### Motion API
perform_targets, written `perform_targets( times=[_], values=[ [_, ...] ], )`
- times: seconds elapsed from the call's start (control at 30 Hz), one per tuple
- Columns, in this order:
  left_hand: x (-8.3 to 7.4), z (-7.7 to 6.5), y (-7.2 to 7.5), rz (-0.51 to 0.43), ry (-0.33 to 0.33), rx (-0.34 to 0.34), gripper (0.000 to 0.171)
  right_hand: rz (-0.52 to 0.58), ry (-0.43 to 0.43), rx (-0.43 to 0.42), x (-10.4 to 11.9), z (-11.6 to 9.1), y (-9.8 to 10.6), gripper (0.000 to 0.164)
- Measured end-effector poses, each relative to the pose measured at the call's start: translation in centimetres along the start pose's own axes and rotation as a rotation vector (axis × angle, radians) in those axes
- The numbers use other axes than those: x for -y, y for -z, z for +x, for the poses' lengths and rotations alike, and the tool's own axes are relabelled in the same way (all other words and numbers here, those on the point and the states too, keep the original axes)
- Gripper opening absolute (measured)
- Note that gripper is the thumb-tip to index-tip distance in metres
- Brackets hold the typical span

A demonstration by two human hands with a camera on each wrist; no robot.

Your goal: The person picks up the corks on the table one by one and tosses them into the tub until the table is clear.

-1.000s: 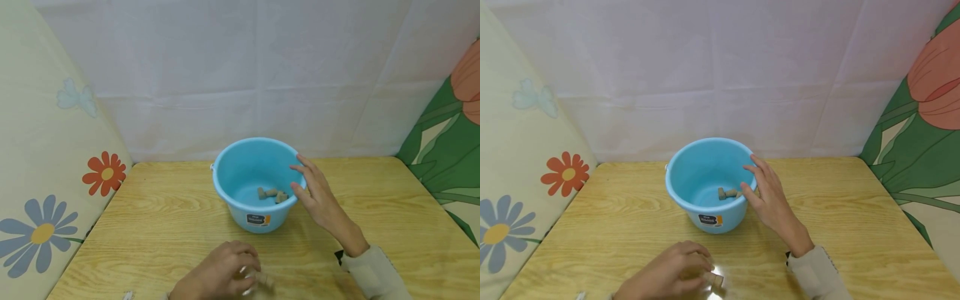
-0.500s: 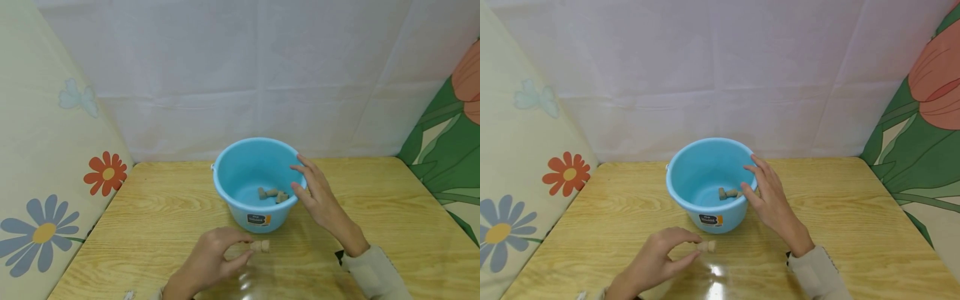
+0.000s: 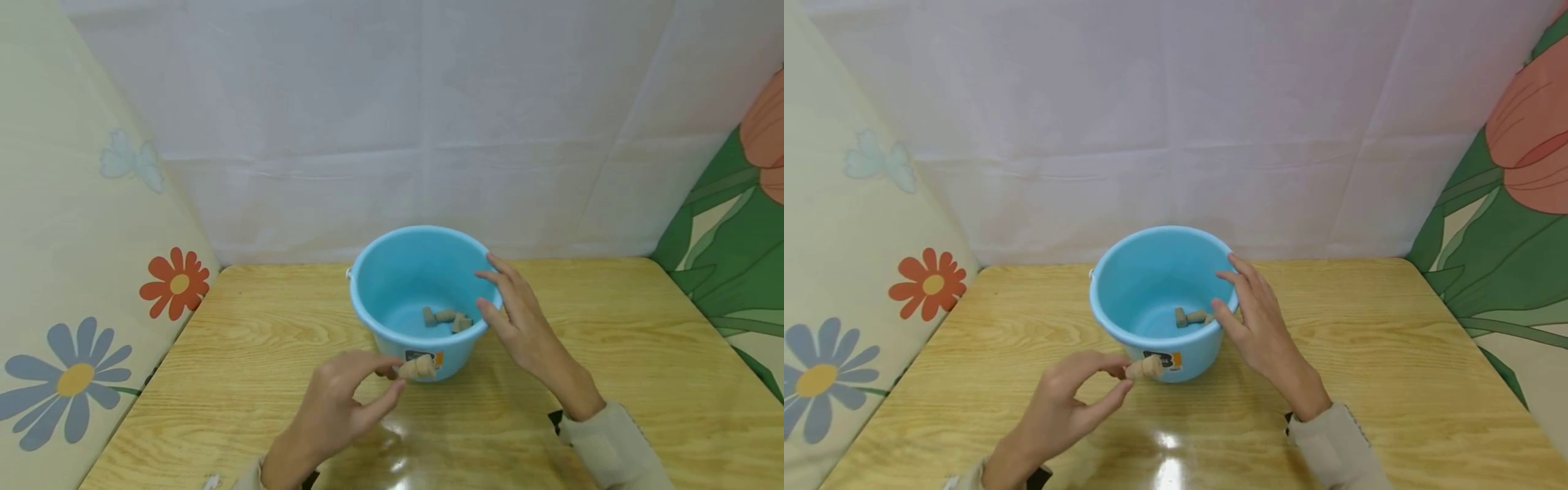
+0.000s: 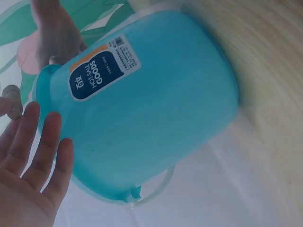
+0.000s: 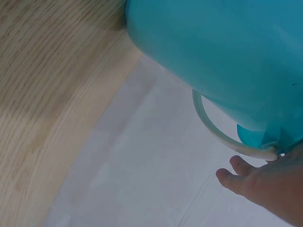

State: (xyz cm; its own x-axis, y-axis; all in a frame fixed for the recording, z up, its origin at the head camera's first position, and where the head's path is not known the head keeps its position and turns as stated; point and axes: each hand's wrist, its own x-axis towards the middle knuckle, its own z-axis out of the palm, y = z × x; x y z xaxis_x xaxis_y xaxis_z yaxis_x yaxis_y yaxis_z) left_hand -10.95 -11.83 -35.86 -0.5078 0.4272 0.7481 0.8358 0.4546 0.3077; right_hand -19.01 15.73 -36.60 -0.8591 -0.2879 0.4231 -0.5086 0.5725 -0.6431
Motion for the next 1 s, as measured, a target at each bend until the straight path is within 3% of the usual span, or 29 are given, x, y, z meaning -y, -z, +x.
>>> perform_targets(
  times=[0.2, 0.53, 1.0],
  values=[
    [0.8, 0.8, 0.4, 0.03, 0.007, -0.059, 0.018, -0.001, -0.005, -0.001, 0.0, -0.1, 0.1, 0.046],
    [1.8, 1.7, 0.5, 0.119, 0.085, -0.121, 0.017, -0.005, -0.008, 0.003, -0.1, -0.2, 0.1, 0.046],
    [2.0, 1.8, 0.4, 0.105, 0.118, -0.114, 0.03, 0.002, -0.006, 0.005, -0.1, -0.1, 0.2, 0.047]
  ],
)
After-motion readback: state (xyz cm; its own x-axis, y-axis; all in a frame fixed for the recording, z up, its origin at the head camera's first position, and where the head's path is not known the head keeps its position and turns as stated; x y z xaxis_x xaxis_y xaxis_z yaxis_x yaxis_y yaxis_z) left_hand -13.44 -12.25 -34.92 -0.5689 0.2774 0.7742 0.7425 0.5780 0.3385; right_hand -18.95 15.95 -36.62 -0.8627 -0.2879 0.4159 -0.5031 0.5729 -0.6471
